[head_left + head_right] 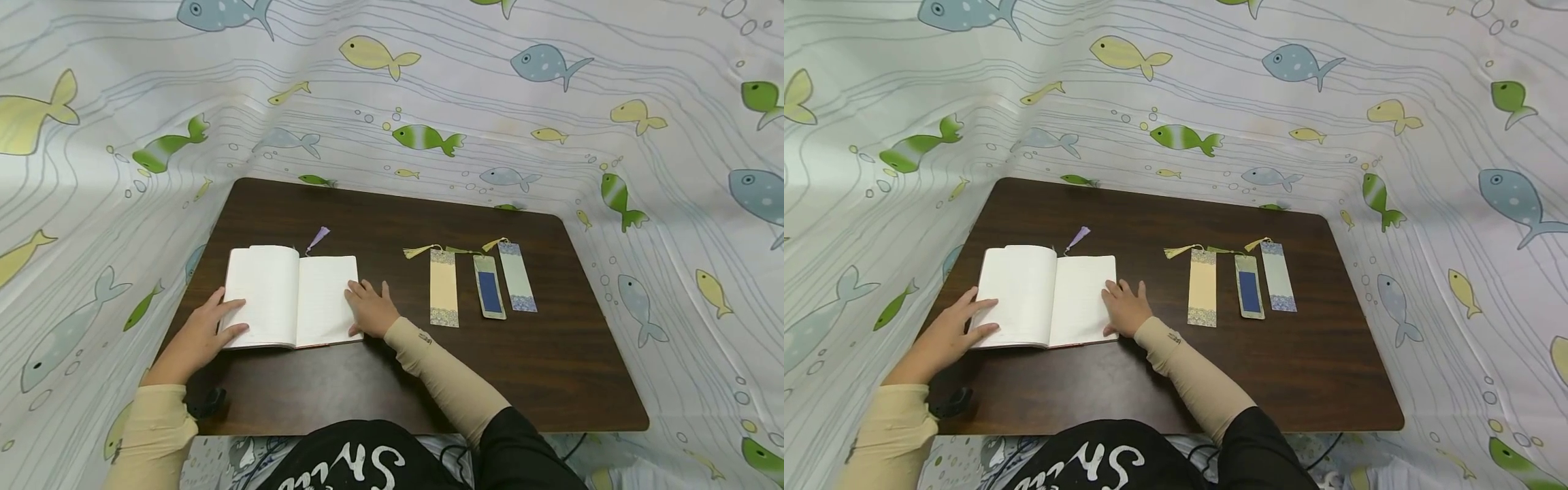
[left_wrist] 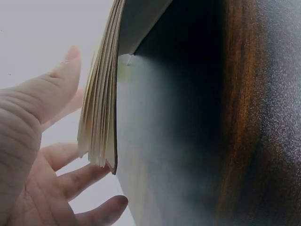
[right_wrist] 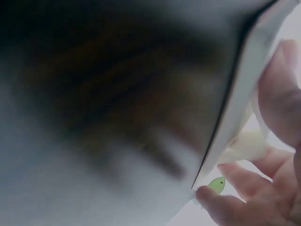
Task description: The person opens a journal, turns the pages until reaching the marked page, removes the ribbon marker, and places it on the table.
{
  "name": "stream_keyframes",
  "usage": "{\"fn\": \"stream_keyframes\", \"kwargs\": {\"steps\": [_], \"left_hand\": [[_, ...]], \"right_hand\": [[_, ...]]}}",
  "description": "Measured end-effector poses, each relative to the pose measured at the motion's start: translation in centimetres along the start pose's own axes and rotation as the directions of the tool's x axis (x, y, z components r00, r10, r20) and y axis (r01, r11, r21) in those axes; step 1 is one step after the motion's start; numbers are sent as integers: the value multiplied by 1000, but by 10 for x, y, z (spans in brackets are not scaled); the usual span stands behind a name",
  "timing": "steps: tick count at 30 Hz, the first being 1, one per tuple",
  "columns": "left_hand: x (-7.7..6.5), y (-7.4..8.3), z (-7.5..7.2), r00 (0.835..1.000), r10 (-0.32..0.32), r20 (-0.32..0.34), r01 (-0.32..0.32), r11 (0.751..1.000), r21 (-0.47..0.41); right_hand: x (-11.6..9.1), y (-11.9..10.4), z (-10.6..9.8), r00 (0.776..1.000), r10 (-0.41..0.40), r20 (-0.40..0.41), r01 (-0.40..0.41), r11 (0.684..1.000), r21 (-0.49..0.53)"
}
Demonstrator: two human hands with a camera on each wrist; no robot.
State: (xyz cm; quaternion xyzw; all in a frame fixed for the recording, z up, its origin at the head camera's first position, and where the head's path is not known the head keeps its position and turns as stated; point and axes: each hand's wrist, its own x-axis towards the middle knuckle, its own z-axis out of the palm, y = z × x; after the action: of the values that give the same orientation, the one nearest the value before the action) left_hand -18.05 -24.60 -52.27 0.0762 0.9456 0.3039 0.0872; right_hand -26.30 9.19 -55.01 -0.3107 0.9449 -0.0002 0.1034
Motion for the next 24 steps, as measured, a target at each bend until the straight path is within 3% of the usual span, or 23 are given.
{"fn": "stream_keyframes", "kwargs": {"steps": [5,8,12,15,17,21,22,23,24], "left_hand": [[-1,0,0,1000,12,-6,-12,1000,-3],[-2,0,1,1000,9,-11,-9,1000,-3],[-3,0,1,1000,-3,-15,3,1000,-8],[-4,0,1,1000,-8,-23,7,1000,-15],[-5,0,1,1000,-5,-27,5,1000,-23],[-7,0,0,999,7,-36,-8,999,-43],[-8,0,0,999,15,-43,-17,999,-49],[-8,0,0,998,20,-51,-23,998,-59],[-8,0,-1,998,22,-62,-27,997,-73]], "right_hand": [[1,-4,3,993,40,-108,-42,999,-20],[-1,-6,2,988,113,-104,-110,994,26],[-2,-8,-5,984,158,-82,-146,980,138],[-3,-13,-17,989,121,-89,-88,949,303],[-4,-20,-27,993,56,-100,-3,884,467],[-4,-39,-38,986,-129,-102,162,647,745],[-3,-44,-37,978,-182,-105,196,609,769],[-2,-49,-35,968,-227,-103,223,602,767],[0,-54,-33,957,-270,-102,253,616,746]]}}
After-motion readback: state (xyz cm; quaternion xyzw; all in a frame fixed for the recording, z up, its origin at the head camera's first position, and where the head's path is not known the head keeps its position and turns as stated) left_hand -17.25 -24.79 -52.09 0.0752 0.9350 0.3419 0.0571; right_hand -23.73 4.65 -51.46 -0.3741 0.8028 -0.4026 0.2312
